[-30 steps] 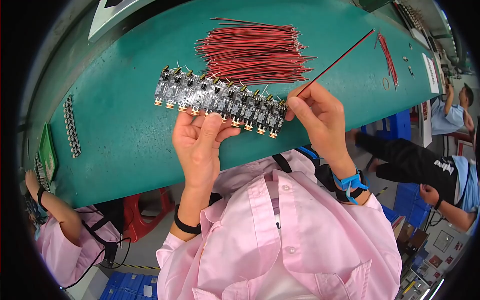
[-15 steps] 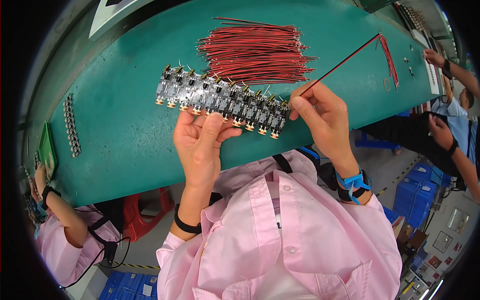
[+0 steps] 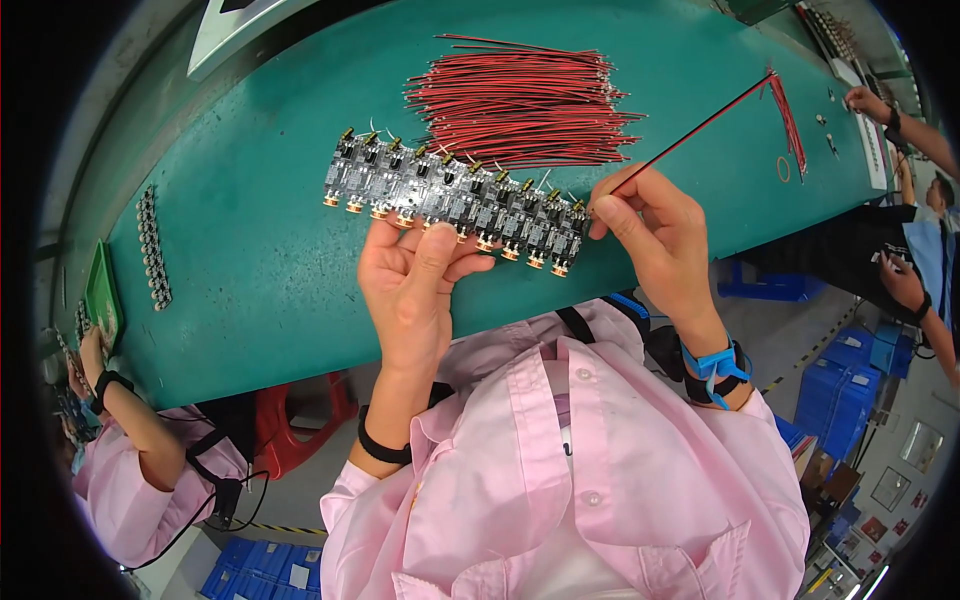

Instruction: The person picks up a red wire from a pile and inserts it into a circuit board, repeating this process for several wires before placing the board onto a tray and starting a new one.

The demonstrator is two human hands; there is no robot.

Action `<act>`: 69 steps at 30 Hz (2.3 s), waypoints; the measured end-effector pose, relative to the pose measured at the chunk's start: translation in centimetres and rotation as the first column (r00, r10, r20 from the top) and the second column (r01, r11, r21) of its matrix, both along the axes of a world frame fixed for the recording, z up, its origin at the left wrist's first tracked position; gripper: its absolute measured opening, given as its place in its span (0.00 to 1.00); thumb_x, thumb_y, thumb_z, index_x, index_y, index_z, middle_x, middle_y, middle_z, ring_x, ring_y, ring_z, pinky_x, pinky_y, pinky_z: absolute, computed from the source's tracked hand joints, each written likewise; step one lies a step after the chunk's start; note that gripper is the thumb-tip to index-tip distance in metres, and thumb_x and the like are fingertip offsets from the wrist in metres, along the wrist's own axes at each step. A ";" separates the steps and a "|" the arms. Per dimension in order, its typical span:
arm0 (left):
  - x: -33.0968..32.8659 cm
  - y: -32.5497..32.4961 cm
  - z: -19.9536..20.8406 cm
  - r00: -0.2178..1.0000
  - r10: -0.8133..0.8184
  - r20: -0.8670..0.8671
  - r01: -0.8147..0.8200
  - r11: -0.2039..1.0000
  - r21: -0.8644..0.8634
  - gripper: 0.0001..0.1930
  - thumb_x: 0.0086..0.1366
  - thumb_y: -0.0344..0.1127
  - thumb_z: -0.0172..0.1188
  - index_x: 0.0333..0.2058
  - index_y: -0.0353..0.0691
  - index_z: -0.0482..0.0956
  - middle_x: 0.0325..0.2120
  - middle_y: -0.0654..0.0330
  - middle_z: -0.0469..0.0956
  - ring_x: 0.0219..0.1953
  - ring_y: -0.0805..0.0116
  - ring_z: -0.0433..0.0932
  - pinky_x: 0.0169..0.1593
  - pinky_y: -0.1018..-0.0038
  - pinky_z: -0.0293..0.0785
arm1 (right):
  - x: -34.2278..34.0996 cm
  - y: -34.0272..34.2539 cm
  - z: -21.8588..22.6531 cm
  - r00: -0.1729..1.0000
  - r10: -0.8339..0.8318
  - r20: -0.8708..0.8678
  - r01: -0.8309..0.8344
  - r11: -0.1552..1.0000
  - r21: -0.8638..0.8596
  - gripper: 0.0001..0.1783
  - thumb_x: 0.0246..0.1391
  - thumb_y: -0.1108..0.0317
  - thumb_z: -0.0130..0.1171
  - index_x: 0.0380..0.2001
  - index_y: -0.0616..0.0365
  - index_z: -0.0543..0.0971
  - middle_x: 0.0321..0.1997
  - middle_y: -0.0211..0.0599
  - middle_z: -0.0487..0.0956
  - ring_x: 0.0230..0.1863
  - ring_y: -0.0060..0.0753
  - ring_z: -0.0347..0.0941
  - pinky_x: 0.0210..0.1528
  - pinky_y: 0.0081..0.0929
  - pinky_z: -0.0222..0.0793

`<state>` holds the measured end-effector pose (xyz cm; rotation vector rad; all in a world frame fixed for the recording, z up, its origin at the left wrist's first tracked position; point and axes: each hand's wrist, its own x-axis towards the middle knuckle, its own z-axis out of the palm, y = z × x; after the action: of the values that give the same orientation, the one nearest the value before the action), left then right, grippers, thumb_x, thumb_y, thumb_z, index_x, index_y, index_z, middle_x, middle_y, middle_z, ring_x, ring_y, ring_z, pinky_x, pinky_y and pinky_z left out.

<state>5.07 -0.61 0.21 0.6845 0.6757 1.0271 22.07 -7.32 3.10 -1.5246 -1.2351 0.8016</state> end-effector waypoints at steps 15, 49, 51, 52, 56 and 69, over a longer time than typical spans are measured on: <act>0.0 0.4 0.1 1.000 -0.027 -0.014 0.028 0.999 0.036 0.09 0.53 0.25 0.50 0.33 0.35 0.61 0.24 0.58 0.70 0.24 0.71 0.73 0.25 0.78 0.75 | 0.6 0.7 0.3 0.954 0.036 0.297 -0.064 0.994 0.086 0.04 0.42 0.75 0.48 0.19 0.65 0.67 0.18 0.33 0.67 0.20 0.22 0.64 0.22 0.16 0.59; 0.4 0.1 0.1 0.995 -0.036 -0.093 0.047 0.992 0.117 0.09 0.55 0.28 0.47 0.35 0.35 0.61 0.26 0.59 0.70 0.26 0.72 0.73 0.27 0.79 0.74 | 1.3 0.7 -2.5 0.996 0.080 -0.042 -0.071 0.980 0.186 0.09 0.46 0.69 0.46 0.18 0.62 0.62 0.19 0.30 0.63 0.19 0.21 0.55 0.22 0.19 0.52; 0.4 0.0 0.1 0.994 -0.035 -0.100 0.047 0.992 0.116 0.09 0.55 0.28 0.47 0.35 0.35 0.61 0.26 0.59 0.70 0.26 0.71 0.73 0.27 0.79 0.74 | 1.3 0.7 -2.5 0.997 0.071 -0.007 -0.068 0.978 0.198 0.09 0.46 0.70 0.46 0.18 0.62 0.62 0.19 0.32 0.64 0.20 0.23 0.56 0.22 0.20 0.53; 0.3 0.0 0.1 0.994 -0.034 -0.103 0.046 0.992 0.115 0.09 0.55 0.28 0.47 0.35 0.35 0.61 0.25 0.59 0.70 0.26 0.71 0.73 0.27 0.79 0.74 | 1.3 0.7 -2.5 0.997 0.070 -0.011 -0.066 0.978 0.198 0.09 0.46 0.70 0.46 0.18 0.62 0.62 0.19 0.32 0.64 0.20 0.23 0.56 0.22 0.20 0.53; 0.3 0.0 0.1 0.993 -0.023 -0.113 0.037 0.992 0.123 0.08 0.55 0.27 0.47 0.35 0.35 0.61 0.25 0.59 0.70 0.26 0.71 0.73 0.27 0.79 0.74 | 1.2 0.8 -2.6 0.998 0.053 0.035 -0.059 0.978 0.199 0.09 0.46 0.70 0.46 0.18 0.63 0.62 0.19 0.33 0.64 0.19 0.24 0.57 0.22 0.21 0.54; 0.4 -0.1 0.0 0.995 -0.002 -0.097 0.015 0.990 0.139 0.09 0.55 0.27 0.46 0.35 0.35 0.60 0.25 0.57 0.70 0.26 0.70 0.73 0.26 0.78 0.75 | 1.3 0.7 -2.5 0.998 0.027 0.053 -0.038 0.974 0.224 0.09 0.45 0.70 0.46 0.18 0.63 0.63 0.18 0.34 0.63 0.19 0.26 0.57 0.22 0.22 0.54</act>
<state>5.46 -0.72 0.22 0.8628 0.6891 1.0451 23.33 -6.60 0.58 -1.3500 -1.3425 0.6249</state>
